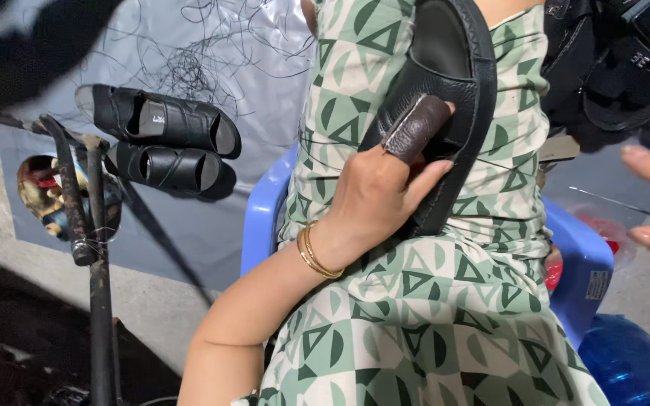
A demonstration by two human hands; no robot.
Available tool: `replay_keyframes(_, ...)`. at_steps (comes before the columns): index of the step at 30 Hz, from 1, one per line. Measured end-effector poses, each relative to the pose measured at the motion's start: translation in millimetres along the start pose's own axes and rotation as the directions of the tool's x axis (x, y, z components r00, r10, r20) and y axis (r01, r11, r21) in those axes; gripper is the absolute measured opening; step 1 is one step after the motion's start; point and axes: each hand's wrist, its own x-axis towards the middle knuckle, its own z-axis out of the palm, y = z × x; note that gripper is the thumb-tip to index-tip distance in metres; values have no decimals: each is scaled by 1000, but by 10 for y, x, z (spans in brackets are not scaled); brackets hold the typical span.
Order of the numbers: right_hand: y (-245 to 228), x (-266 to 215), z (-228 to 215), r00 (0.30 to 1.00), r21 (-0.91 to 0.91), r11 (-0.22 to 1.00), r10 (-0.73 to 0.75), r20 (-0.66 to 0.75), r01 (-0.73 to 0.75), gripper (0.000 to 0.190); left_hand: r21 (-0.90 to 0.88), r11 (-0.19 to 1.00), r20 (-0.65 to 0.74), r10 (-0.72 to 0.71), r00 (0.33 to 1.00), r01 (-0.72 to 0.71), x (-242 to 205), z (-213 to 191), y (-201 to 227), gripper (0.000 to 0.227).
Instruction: The person uses a needle and thread to stitch the leather upper of a black sandal to its sole while holding it on their lap.
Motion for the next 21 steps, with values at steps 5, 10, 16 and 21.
replay_keyframes(5, -932, 309, -140, 976, -42, 999, 3, 220, 6, 28, -100, 980, 49, 176, 983, -170, -58, -117, -283, 29)
replay_keyframes(10, -932, 414, 20, 997, 378, 924, 72, -32, -55, 16, 244, 969, -154, 82, 985, -43, 4, -715, -649, 27)
replay_keyframes(16, -1200, 779, 289, 939, 52, 992, -94, -331, 118, 19, 266, 960, 118, 62, 991, -92, -148, -591, -422, 37)
replay_keyframes(21, -1223, 847, 403, 957, 718, 695, 193, -215, 21, 13, -293, 954, 226, 0, 974, 68, 66, -753, 22, 40)
